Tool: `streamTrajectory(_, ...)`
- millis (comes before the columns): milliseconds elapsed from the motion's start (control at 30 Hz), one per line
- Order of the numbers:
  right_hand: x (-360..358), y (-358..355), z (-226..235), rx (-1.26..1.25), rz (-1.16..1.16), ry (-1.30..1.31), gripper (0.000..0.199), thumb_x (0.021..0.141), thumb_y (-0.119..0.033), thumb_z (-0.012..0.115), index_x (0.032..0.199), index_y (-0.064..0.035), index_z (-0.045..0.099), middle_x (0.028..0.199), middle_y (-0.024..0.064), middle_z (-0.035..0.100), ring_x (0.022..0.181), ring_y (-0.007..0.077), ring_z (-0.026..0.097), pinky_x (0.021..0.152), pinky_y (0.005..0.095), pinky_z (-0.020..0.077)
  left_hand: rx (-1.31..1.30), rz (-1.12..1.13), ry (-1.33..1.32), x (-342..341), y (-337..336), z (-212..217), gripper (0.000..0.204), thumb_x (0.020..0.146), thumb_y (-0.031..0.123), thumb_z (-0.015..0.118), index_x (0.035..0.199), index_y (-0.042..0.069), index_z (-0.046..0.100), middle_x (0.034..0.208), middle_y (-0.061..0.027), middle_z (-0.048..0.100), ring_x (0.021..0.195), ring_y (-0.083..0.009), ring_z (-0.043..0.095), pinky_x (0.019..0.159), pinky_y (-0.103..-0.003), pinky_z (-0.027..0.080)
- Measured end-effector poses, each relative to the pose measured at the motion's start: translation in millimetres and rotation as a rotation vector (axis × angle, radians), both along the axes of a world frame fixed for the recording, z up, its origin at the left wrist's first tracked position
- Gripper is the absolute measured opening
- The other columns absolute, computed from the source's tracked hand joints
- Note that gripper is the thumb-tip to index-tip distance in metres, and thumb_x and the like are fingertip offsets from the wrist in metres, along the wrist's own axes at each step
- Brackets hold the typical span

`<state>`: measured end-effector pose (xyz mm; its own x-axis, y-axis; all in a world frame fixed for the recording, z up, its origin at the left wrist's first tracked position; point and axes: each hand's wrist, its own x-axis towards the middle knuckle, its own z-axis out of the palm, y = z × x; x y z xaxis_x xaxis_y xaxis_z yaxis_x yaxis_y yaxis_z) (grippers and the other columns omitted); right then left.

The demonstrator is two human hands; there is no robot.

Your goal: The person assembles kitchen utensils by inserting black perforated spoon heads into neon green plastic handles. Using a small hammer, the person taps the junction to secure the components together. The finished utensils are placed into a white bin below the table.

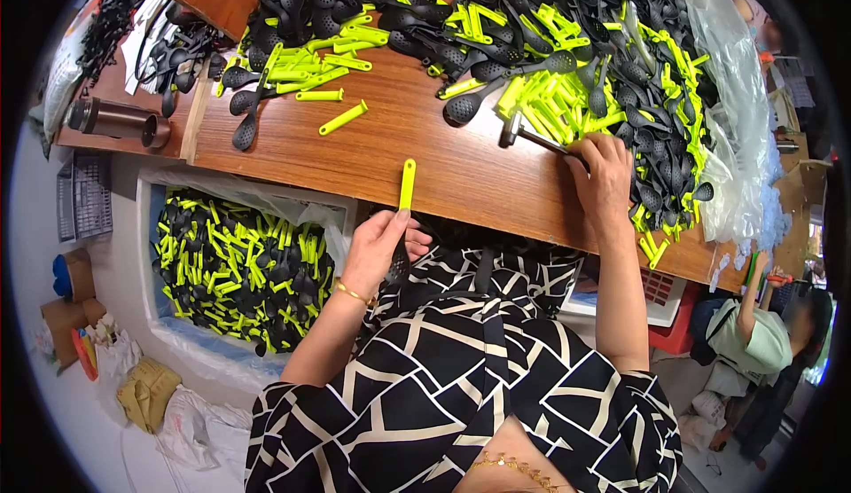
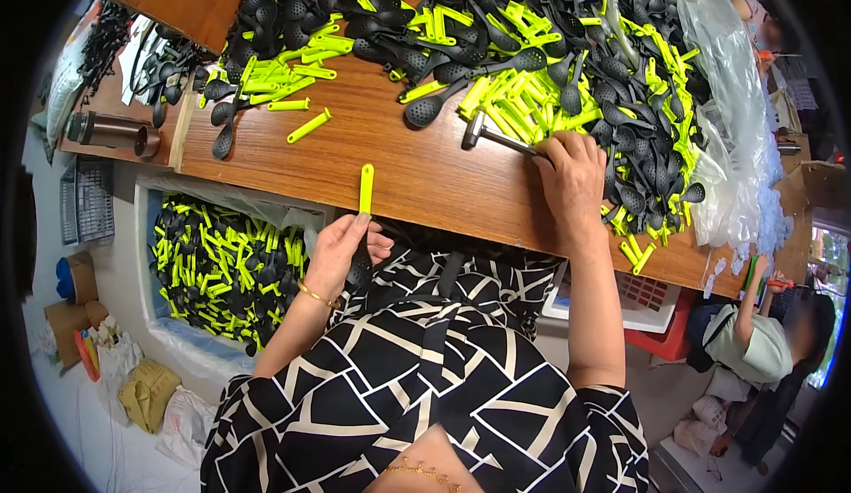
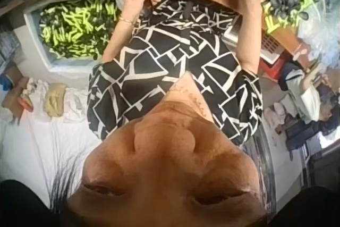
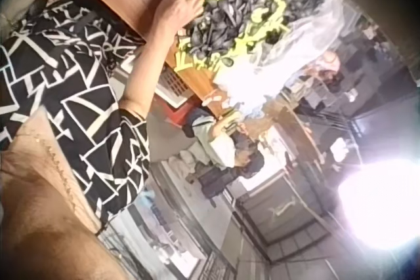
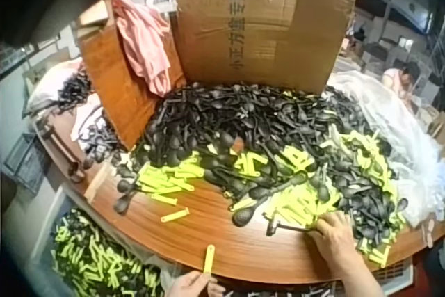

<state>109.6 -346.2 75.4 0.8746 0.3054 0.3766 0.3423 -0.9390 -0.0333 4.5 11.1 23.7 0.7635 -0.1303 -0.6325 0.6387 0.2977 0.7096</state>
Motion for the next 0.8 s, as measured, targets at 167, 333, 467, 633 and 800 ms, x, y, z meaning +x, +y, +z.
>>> streamTrajectory(167,10.8,0.1,-12.0,0.001,0.105,0.115,0.018,0.088,-0.013,0.076,0.105,-0.0121,0.068,0.104,0.0053,0.071,0.103,0.0298,0.065,0.092,0.0442,0.0461,-0.039,-0.040,-0.036,3.9,-4.4,-3.0,0.045,0.111,0.043,0.059,0.104,0.000,0.070,0.084,-0.0142,0.077,0.067,-0.0165,0.072,0.065,-0.028,0.058)
streamTrajectory(333,13.3,4.8,2.4,0.068,0.145,0.174,0.022,0.088,-0.011,0.077,0.109,-0.0129,0.072,0.105,0.0065,0.072,0.103,0.0301,0.065,0.096,0.0449,0.0453,-0.085,-0.027,-0.082,-1.9,-7.4,-0.4,0.037,0.114,0.033,0.055,0.112,-0.001,0.068,0.090,-0.0127,0.076,0.074,-0.0146,0.072,0.068,-0.027,0.058)
streamTrajectory(467,-2.9,33.7,23.8,0.353,0.263,0.320,0.026,0.093,-0.003,0.072,0.118,-0.0074,0.075,0.111,0.0115,0.071,0.100,0.0340,0.070,0.089,0.0432,0.0558,-0.134,-0.038,-0.114,-5.1,-6.7,-0.4,0.032,0.114,0.028,0.053,0.118,-0.002,0.065,0.093,-0.0112,0.074,0.077,-0.0139,0.070,0.071,-0.026,0.057)
streamTrajectory(633,-23.4,89.7,31.1,0.408,0.532,0.166,0.035,0.085,0.000,0.073,0.119,-0.0082,0.077,0.112,0.0091,0.077,0.094,0.0267,0.072,0.082,0.0395,0.0583,-0.161,-0.053,-0.054,-4.0,-2.8,1.9,0.031,0.113,0.027,0.055,0.118,-0.002,0.064,0.091,-0.0107,0.073,0.074,-0.0137,0.070,0.068,-0.026,0.058)
streamTrajectory(800,-20.8,103.1,5.0,0.302,0.591,0.178,0.036,0.080,-0.003,0.072,0.115,-0.0119,0.080,0.109,0.0043,0.080,0.086,0.0219,0.071,0.079,0.0357,0.0570,-0.138,-0.078,-0.071,-4.3,-1.0,-2.5,0.032,0.114,0.029,0.052,0.119,-0.002,0.063,0.095,-0.0134,0.075,0.075,-0.0160,0.071,0.069,-0.028,0.059)
